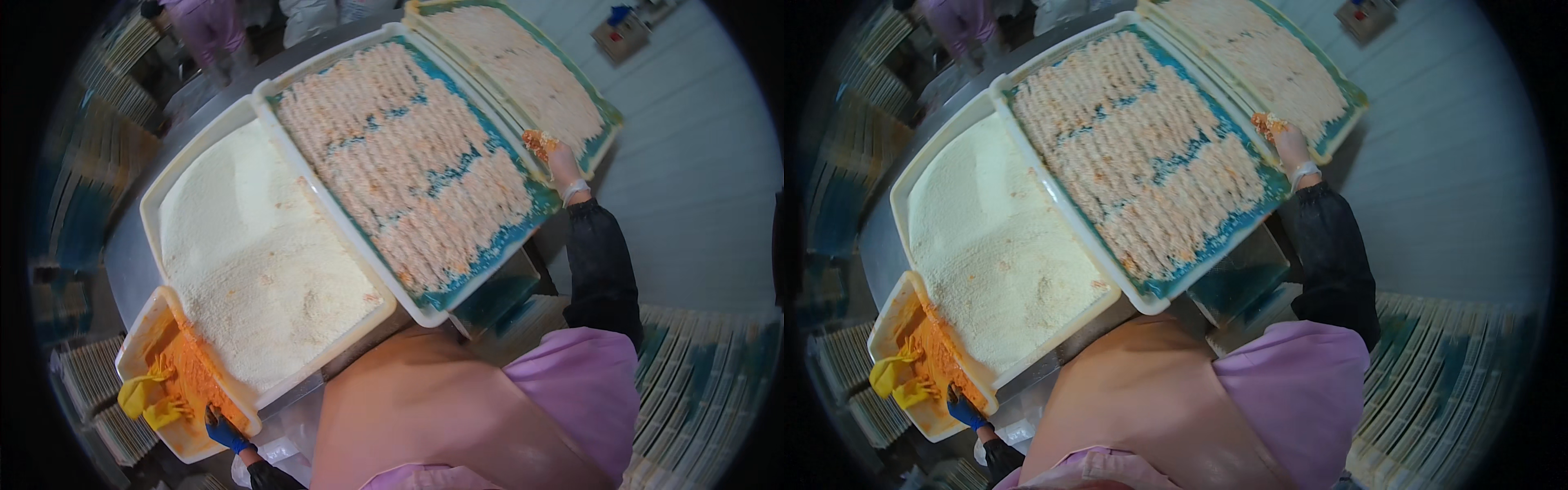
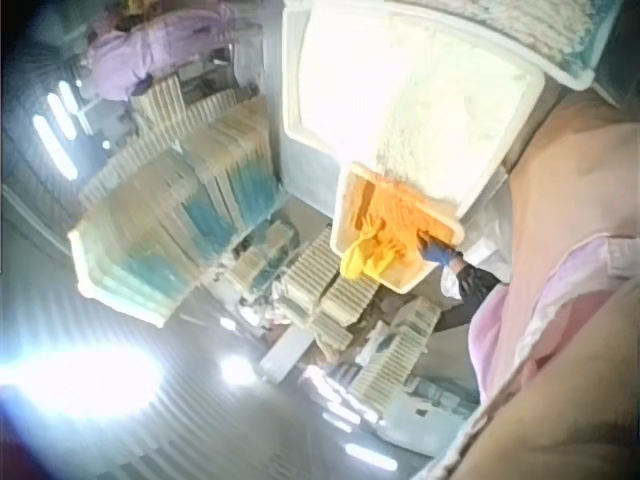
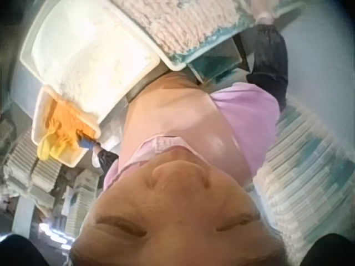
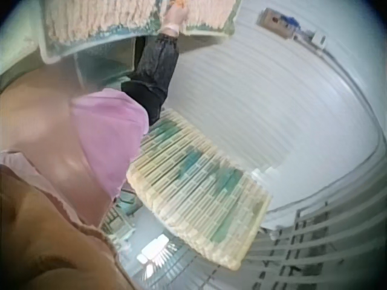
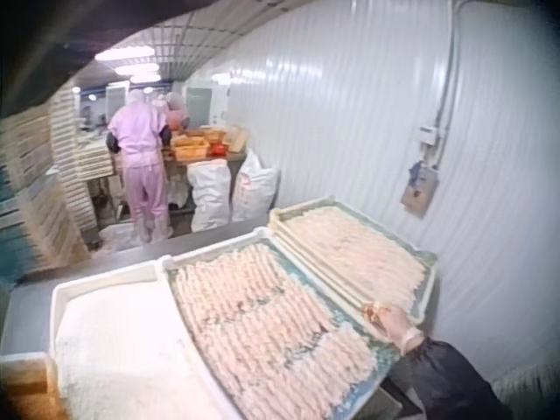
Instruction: The person repeatedly picks up small fish fillets, dips them in an orange batter, rolls them in a white dry coating, and places them on a green tray. The process is repeated continuously throughout the clip.
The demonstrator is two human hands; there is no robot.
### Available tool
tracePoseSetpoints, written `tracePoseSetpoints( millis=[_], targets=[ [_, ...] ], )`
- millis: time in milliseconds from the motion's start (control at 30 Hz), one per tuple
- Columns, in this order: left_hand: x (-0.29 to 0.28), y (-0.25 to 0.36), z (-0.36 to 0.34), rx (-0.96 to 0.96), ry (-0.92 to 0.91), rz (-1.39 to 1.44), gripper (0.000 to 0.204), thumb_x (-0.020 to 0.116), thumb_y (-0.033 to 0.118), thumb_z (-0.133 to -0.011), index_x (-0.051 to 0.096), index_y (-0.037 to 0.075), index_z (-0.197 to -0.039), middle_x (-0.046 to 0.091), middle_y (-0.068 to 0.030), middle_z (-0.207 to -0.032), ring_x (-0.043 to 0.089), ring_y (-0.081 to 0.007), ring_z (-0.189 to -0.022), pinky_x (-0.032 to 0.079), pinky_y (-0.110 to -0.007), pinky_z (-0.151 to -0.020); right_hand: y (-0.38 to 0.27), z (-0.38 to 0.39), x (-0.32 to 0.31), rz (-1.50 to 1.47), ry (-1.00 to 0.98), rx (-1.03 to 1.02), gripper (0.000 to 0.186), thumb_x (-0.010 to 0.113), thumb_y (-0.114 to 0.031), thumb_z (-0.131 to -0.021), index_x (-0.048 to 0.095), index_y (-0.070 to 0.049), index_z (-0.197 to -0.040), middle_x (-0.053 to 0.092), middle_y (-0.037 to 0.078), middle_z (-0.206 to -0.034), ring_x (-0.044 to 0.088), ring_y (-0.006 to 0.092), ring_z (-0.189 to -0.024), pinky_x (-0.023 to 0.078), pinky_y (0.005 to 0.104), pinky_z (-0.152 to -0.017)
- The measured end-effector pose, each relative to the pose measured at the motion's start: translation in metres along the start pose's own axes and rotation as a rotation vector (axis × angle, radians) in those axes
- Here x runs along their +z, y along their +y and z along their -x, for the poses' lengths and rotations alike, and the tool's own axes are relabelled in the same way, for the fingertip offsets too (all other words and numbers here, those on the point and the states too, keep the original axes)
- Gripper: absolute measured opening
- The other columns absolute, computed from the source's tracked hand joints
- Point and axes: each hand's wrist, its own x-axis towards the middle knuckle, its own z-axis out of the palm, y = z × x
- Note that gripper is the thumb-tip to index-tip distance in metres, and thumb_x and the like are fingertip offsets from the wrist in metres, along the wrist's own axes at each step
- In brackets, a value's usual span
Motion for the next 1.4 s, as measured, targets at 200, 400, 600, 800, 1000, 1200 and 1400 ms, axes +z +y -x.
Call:
tracePoseSetpoints(
  millis=[200, 400, 600, 800, 1000, 1200, 1400],
  targets=[
    [0.002, -0.005, -0.005, 0.132, -0.061, -0.069, 0.023, 0.054, 0.004, -0.084, 0.058, -0.009, -0.102, 0.062, -0.0143, -0.103, 0.059, -0.0194, -0.091, 0.045, -0.028, -0.08, 0.01, 0.062, -0.014, -0.233, -0.155, 0.035, 0.034, 0.041, -0.018, -0.093, 0.049, 0.004, -0.117, 0.058, 0.007, -0.108, 0.054, 0.0144, -0.099, 0.041, 0.0258, -0.088],
    [0.01, -0.011, -0.013, 0.18, -0.037, -0.046, 0.022, 0.054, 0.006, -0.084, 0.06, -0.008, -0.101, 0.063, -0.0137, -0.102, 0.059, -0.0189, -0.09, 0.045, -0.028, -0.079, 0.086, 0.026, -0.007, 0.358, 0.012, 0.003, 0.03, 0.051, -0.022, -0.087, 0.059, 0.003, -0.101, 0.063, 0.014, -0.09, 0.06, 0.0223, -0.082, 0.047, 0.0323, -0.073],
    [0.008, -0.017, -0.013, 0.184, 0.037, 0.093, 0.023, 0.056, 0.011, -0.085, 0.062, -0.006, -0.1, 0.065, -0.0113, -0.095, 0.059, -0.0132, -0.082, 0.046, -0.025, -0.072, 0.061, 0.048, 0.03, 1.049, 0.327, -0.237, 0.018, 0.055, -0.015, -0.077, 0.065, 0.001, -0.077, 0.06, 0.022, -0.075, 0.058, 0.0366, -0.071, 0.046, 0.0428, -0.062],
    [0.01, -0.012, -0.013, 0.209, -0.006, 0.081, 0.023, 0.056, 0.014, -0.086, 0.063, -0.005, -0.097, 0.066, -0.009, -0.089, 0.059, -0.0119, -0.074, 0.046, -0.024, -0.066, 0.04, 0.067, 0.038, 1.008, 0.351, -0.096, 0.018, 0.056, -0.018, -0.076, 0.066, -0.004, -0.08, 0.061, 0.02, -0.076, 0.059, 0.0354, -0.072, 0.047, 0.0416, -0.063],
    [0.009, -0.013, -0.01, 0.225, -0.01, 0.07, 0.023, 0.056, 0.014, -0.086, 0.063, -0.005, -0.096, 0.066, -0.0092, -0.088, 0.059, -0.0128, -0.075, 0.046, -0.024, -0.067, 0.024, 0.141, 0.075, 0.807, 0.11, -0.425, 0.023, 0.057, -0.023, -0.079, 0.065, -0.002, -0.076, 0.06, 0.019, -0.069, 0.059, 0.0347, -0.067, 0.047, 0.0424, -0.06],
    [0.01, -0.007, -0.01, 0.229, -0.049, 0.048, 0.021, 0.055, 0.011, -0.086, 0.062, -0.006, -0.095, 0.066, -0.0128, -0.093, 0.062, -0.0169, -0.081, 0.047, -0.026, -0.071, 0.027, 0.171, 0.08, 1.053, 0.038, -0.329, 0.026, 0.057, -0.024, -0.08, 0.064, -0.001, -0.071, 0.059, 0.019, -0.069, 0.058, 0.0344, -0.064, 0.047, 0.043, -0.06],
    [0.009, 0.001, -0.005, 0.227, -0.038, 0.041, 0.021, 0.056, 0.012, -0.085, 0.063, -0.006, -0.095, 0.066, -0.0122, -0.092, 0.062, -0.0165, -0.079, 0.047, -0.025, -0.069, 0.025, 0.162, 0.083, 1.053, -0.016, -0.3, 0.025, 0.059, -0.028, -0.078, 0.064, -0.003, -0.078, 0.06, 0.017, -0.071, 0.058, 0.0335, -0.068, 0.047, 0.0429, -0.061]
  ],
)
